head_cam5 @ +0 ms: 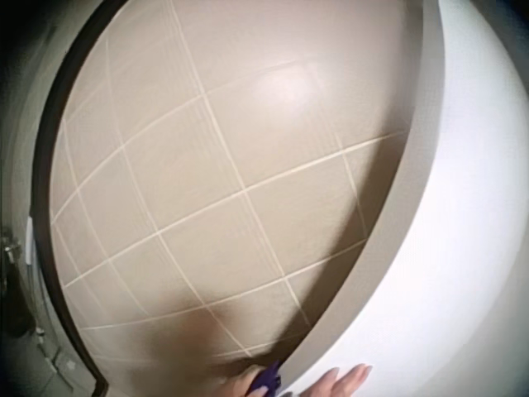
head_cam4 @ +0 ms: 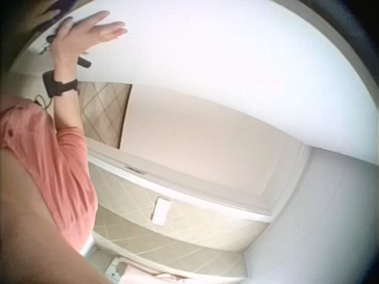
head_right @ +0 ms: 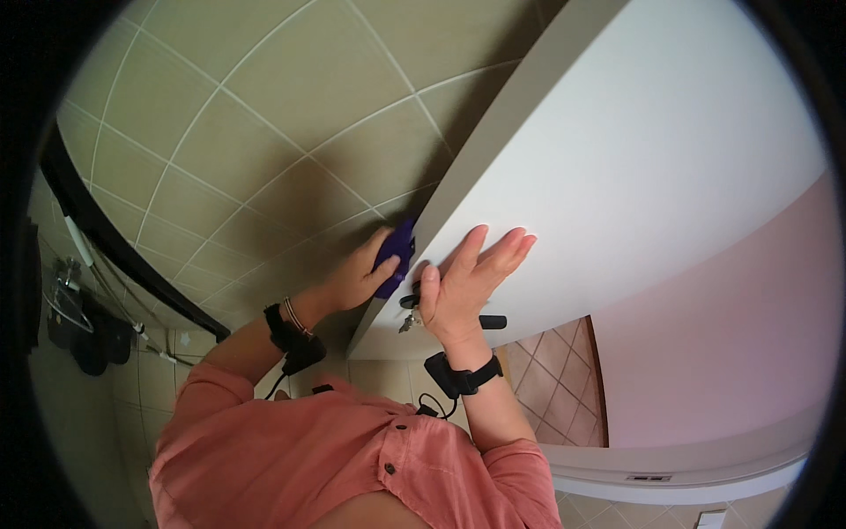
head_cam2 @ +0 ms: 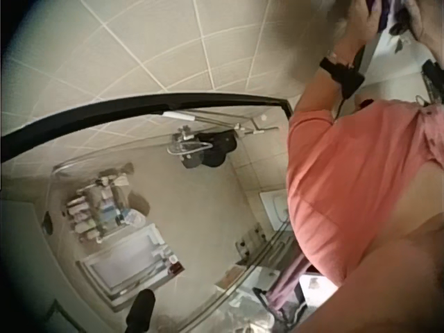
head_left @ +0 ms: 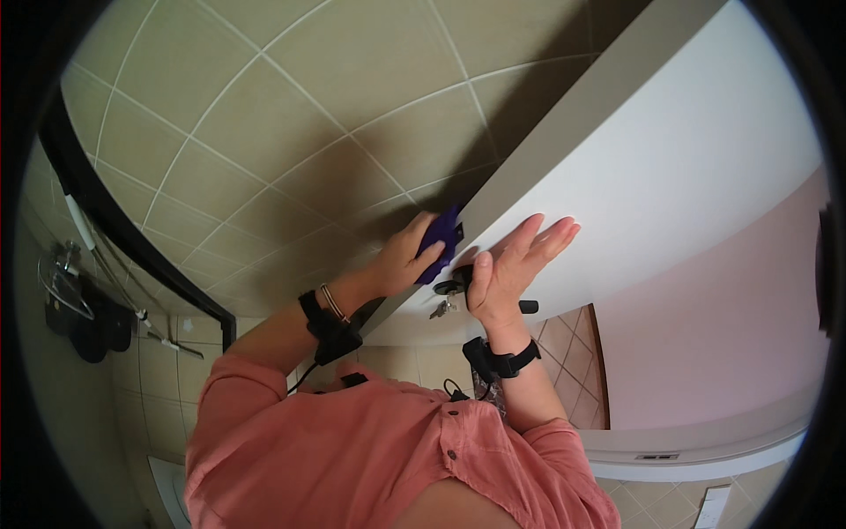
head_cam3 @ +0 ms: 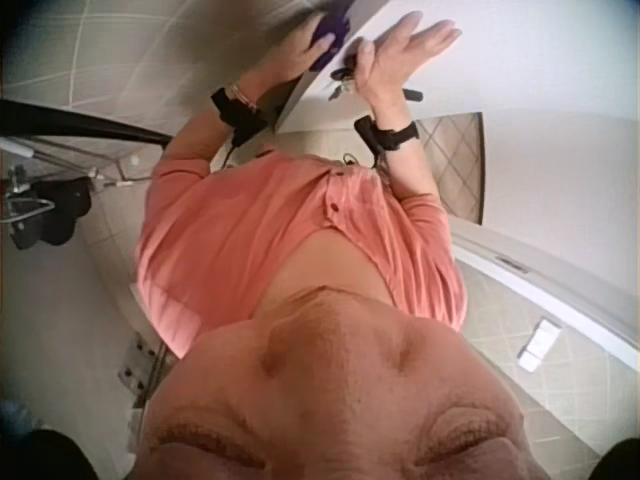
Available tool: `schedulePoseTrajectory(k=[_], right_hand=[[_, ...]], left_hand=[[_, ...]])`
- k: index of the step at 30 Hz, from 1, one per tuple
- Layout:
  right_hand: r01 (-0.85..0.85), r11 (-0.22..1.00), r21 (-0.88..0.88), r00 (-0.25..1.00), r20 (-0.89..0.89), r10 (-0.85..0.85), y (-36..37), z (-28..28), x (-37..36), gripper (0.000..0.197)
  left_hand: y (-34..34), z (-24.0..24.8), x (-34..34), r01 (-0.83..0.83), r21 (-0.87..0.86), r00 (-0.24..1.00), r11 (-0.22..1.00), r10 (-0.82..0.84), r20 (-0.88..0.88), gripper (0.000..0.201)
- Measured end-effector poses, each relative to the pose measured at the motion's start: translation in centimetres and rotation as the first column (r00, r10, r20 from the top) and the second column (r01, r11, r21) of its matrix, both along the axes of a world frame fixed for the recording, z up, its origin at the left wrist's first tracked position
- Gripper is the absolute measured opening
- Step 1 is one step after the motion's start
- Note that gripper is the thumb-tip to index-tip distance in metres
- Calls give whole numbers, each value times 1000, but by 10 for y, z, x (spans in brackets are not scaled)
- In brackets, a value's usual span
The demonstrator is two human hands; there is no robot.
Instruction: The person wipes a glass shower door, a white door, and a tiled wall using a purple cloth. The person moves around the bathroom to reach different areas, wiping the surfaces in a systematic manner.
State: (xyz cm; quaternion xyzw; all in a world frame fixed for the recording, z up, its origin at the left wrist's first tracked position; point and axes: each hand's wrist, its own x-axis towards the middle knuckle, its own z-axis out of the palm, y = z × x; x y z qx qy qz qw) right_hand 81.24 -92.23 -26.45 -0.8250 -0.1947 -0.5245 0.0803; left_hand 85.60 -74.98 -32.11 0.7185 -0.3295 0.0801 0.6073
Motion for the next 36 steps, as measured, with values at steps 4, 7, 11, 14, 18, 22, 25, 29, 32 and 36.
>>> schedulePoseTrajectory(k=[4,7,11,14,18,22,25,29,32,36], right_hand=[[21,1000,1,1000,-16,-21,-2,-1,2,72],[52,999,9,998,-24,-52,0,0,1,73],[58,998,14,998,-26,-58,0,-2,1,74],[74,997,22,997,-30,-73,-3,-2,-3,75],[74,997,35,997,-24,-73,-4,-1,-5,73],[33,998,47,999,-35,-32,1,-4,0,72],[70,997,21,996,-49,-69,2,1,-6,70],[117,993,24,992,-54,-116,-3,0,-10,68],[103,994,40,992,-72,-99,-4,0,-11,67],[91,993,77,990,-115,-82,-1,-4,-8,68]], left_hand=[[3,-85,-1,-78,111,996,991,82,-29,41],[20,-99,-1,45,370,968,928,51,-246,43],[37,-6,2,-335,-33,940,942,336,55,45],[56,122,21,-477,-304,504,825,540,674,59],[31,155,60,-841,-75,225,536,473,852,59],[10,80,89,-824,324,289,464,-148,946,43],[25,72,102,-658,436,299,613,-319,899,38],[51,183,90,-841,147,129,522,-71,989,48],[104,273,93,-827,-344,-159,445,402,902,59],[159,357,101,-819,-572,-410,44,652,638,51]])
